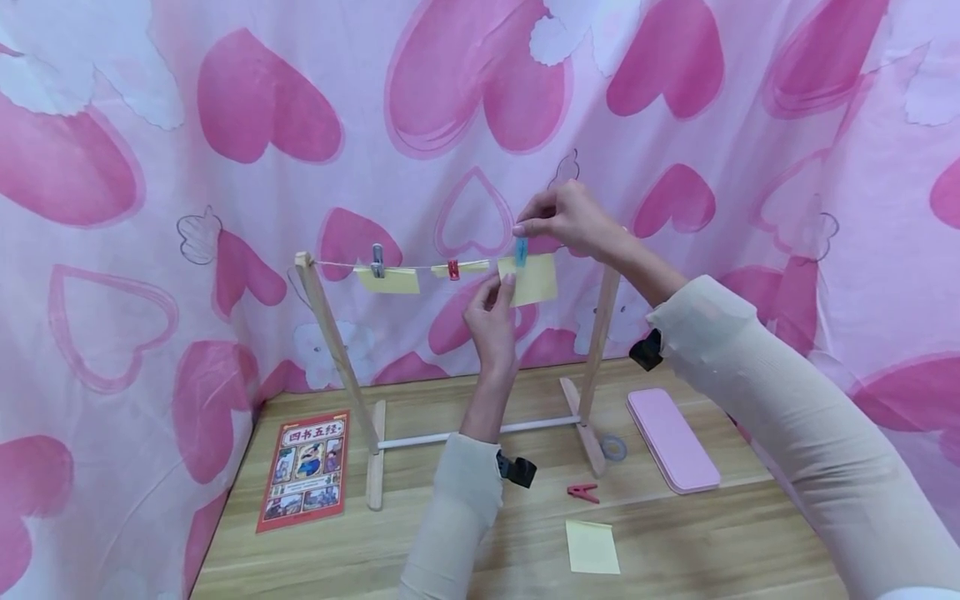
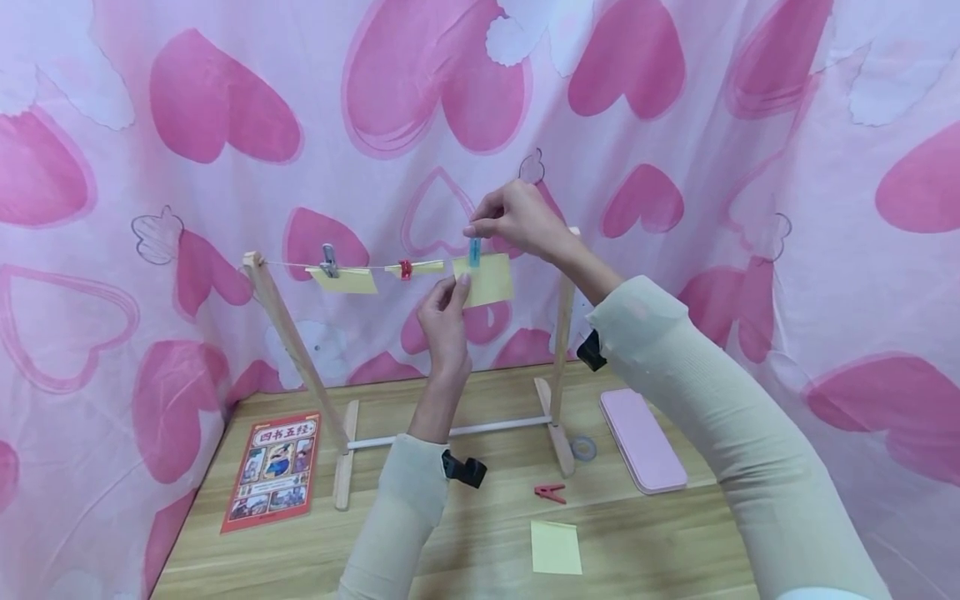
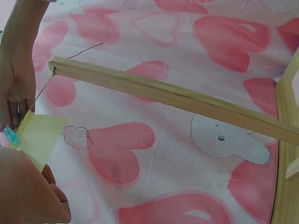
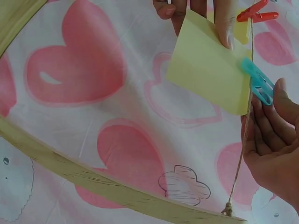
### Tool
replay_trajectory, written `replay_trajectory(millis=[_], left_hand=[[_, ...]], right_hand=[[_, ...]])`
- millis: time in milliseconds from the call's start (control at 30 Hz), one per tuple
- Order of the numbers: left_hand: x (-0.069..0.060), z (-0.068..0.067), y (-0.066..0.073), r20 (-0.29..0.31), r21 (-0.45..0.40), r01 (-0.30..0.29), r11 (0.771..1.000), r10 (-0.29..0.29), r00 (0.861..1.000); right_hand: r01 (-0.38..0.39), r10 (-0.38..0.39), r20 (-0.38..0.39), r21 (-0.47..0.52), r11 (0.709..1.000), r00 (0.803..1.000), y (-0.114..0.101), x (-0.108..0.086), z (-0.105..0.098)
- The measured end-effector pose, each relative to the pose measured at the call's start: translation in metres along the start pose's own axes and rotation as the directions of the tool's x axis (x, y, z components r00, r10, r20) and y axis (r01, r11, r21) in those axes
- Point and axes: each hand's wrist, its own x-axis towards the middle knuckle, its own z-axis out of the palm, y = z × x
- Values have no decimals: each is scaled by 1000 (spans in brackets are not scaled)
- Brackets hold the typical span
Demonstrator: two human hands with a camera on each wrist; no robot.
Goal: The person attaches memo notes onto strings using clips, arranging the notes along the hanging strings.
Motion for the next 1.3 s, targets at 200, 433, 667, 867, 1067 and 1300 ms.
replay_trajectory(millis=[200, 433, 667, 867, 1067, 1300], left_hand=[[-1, -1, 0, -10, 10, 16, 1000, -16, 1000], [-2, -1, 0, -13, 10, 7, 1000, -7, 1000], [-1, 0, 2, -12, 15, 5, 1000, -4, 1000], [0, 1, 5, -19, 25, 6, 1000, -5, 1000], [0, 1, 6, -25, 24, 11, 1000, -10, 1000], [0, 1, 7, -17, 38, -2, 999, 3, 1000]], right_hand=[[6, -6, -24, 7, 1000, 1000, 0, -2, 3], [17, -17, -20, -6, 1000, 1000, 1, -4, 5], [12, -12, -30, -6, 1000, 999, -2, -5, 4], [9, -9, -31, -2, 1000, 999, -3, -5, 4], [14, -15, -9, -13, 1000, 1000, -3, -6, 4], [1, 1, 46, -34, 999, 999, -3, -8, 1]])
